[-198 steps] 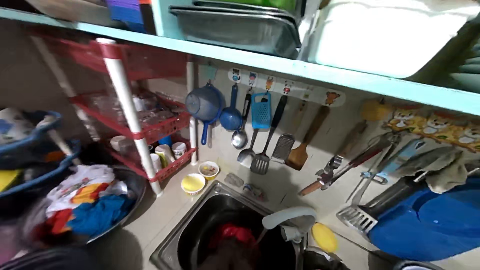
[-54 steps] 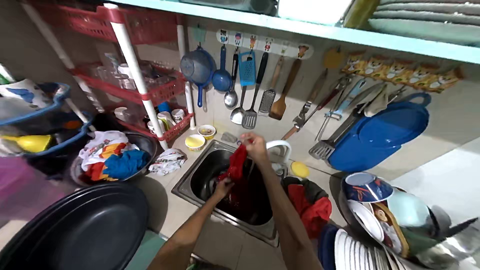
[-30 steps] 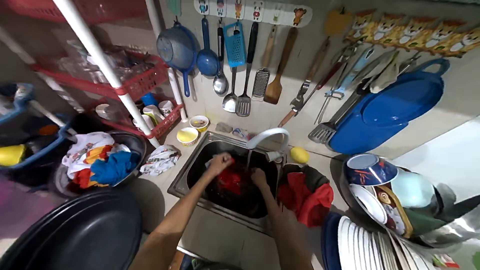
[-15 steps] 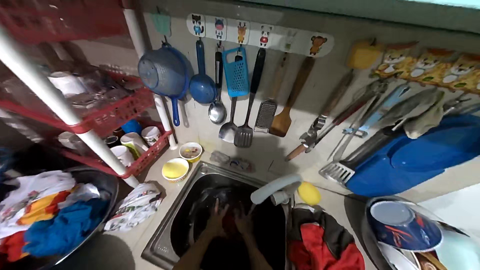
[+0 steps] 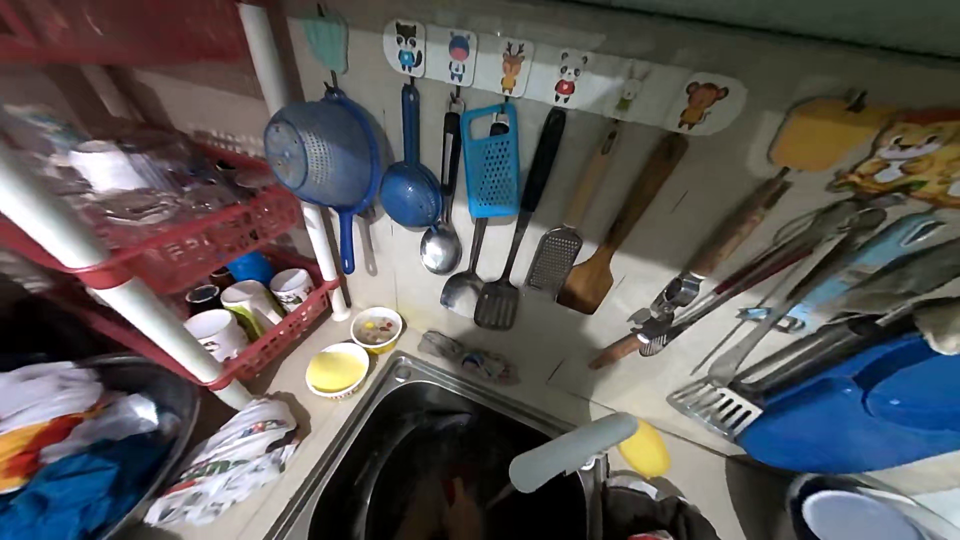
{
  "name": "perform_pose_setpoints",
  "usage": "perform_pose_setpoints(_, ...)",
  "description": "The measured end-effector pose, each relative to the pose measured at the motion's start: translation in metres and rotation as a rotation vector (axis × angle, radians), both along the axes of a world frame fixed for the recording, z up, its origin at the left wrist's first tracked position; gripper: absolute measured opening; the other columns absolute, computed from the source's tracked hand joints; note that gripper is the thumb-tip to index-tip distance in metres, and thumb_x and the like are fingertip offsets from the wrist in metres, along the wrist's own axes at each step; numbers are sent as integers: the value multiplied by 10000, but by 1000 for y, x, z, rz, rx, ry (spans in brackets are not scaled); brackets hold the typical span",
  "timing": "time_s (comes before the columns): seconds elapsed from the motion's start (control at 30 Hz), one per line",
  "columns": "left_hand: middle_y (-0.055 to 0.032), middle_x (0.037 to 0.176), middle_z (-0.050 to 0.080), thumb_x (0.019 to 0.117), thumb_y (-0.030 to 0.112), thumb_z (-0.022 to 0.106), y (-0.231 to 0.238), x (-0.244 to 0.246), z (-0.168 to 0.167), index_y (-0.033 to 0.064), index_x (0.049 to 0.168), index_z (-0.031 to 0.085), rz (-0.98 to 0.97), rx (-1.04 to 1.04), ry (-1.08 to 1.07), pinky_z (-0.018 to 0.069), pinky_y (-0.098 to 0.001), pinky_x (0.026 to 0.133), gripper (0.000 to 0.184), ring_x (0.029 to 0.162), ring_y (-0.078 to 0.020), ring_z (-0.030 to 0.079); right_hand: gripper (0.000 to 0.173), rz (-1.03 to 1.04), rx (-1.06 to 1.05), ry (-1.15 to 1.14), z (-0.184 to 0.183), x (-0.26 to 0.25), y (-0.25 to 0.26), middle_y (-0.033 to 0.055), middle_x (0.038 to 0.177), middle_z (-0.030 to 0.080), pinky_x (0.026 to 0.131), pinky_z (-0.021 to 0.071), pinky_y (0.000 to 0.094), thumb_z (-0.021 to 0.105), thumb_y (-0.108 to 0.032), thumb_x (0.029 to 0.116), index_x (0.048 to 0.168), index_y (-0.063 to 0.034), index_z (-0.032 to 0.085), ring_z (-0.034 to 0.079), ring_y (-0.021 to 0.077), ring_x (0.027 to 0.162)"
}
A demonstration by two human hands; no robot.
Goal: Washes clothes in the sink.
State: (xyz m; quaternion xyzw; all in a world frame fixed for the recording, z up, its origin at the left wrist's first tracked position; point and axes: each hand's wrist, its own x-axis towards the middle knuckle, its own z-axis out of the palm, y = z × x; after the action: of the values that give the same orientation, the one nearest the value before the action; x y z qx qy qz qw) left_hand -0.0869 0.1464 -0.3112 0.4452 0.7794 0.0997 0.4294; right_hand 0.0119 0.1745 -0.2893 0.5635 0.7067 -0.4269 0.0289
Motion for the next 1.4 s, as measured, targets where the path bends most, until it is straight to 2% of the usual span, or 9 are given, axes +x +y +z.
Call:
perform_pose_setpoints(0.17, -274, 1476, 506, 1013, 285, 609, -10, 1, 15, -19, 1448, 514, -141, 50, 51, 353, -606, 1151, 539, 1384, -455, 463, 469, -37, 49, 252, -18, 9, 7, 294, 1459, 526, 1178, 374, 500, 511, -178, 1062, 1449, 86, 486, 510, 398, 1372)
perform_pose_setpoints(0.27, -275, 1498, 483, 974, 306, 680, -26, 5, 24, -25, 1457, 504, -117, -30, -37, 310, -578, 1185, 611, 1421, -435, 420, 481, 25, 67, 192, -10, 15, 6, 252, 1497, 508, 1185, 378, 498, 531, -178, 1058, 1489, 27, 473, 495, 372, 1393)
perform_pose_setpoints(0.4, -229, 1413, 574, 934, 389, 737, -43, -2, 37, 16, 1451, 510, 98, 26, -266, 421, -525, 1130, 676, 1327, -353, 546, 462, 64, 75, 0, 4, 27, -1, 210, 1465, 556, 1125, 438, 554, 478, -350, 1084, 1477, -116, 540, 549, 377, 1345)
perform_pose_setpoints(0.5, -235, 1414, 563, 983, 255, 682, -63, -8, 60, 26, 1444, 511, 150, 5, -331, 433, -536, 1100, 543, 1308, -364, 549, 422, 101, 157, 27, 28, 40, -21, 249, 1545, 444, 1166, 382, 552, 486, -283, 1082, 1477, -152, 556, 446, 433, 1413)
perform_pose_setpoints(0.63, -256, 1398, 561, 837, 140, 834, -79, -10, 69, -7, 1461, 450, 128, 168, -222, 451, -522, 1098, 747, 1295, -375, 557, 379, 194, 331, 169, 101, 43, -45, 228, 1454, 546, 1141, 413, 514, 540, -279, 1059, 1359, -76, 652, 483, 393, 1387)
perform_pose_setpoints(0.83, -260, 1399, 562, 870, 15, 750, -95, -4, 102, -47, 1502, 399, 121, 408, -253, 465, -463, 1101, 726, 1283, -330, 576, 279, 255, 724, 545, 228, 31, -57, 229, 1204, 675, 940, 539, 534, 641, -202, 1007, 1212, -36, 732, 661, 375, 1111)
perform_pose_setpoints(1.13, -257, 1266, 631, 854, 179, 829, -96, -16, 110, -52, 1315, 585, 211, 440, -149, 493, -506, 1042, 570, 1181, -342, 624, 298, 236, 964, 977, 402, 29, -42, 183, 1182, 695, 971, 523, 437, 580, -205, 1032, 1209, -5, 712, 667, 261, 1116)
perform_pose_setpoints(1.3, -231, 1388, 581, 974, 341, 706, -109, 3, 117, -21, 1420, 506, 388, 361, -286, 436, -482, 1115, 607, 1305, -308, 560, 270, 158, 1119, 1032, 441, 27, -29, 112, 1077, 700, 880, 544, 372, 568, -245, 1037, 1161, -75, 738, 676, 183, 1004)
perform_pose_setpoints(1.4, -234, 1382, 554, 1064, 159, 533, -120, 13, 140, -35, 1422, 487, 385, 375, -371, 450, -442, 1058, 410, 1239, -283, 554, 304, 145, 1183, 718, 419, 28, -35, 156, 1159, 681, 892, 531, 419, 562, -271, 1034, 1243, -118, 722, 663, 277, 1073)
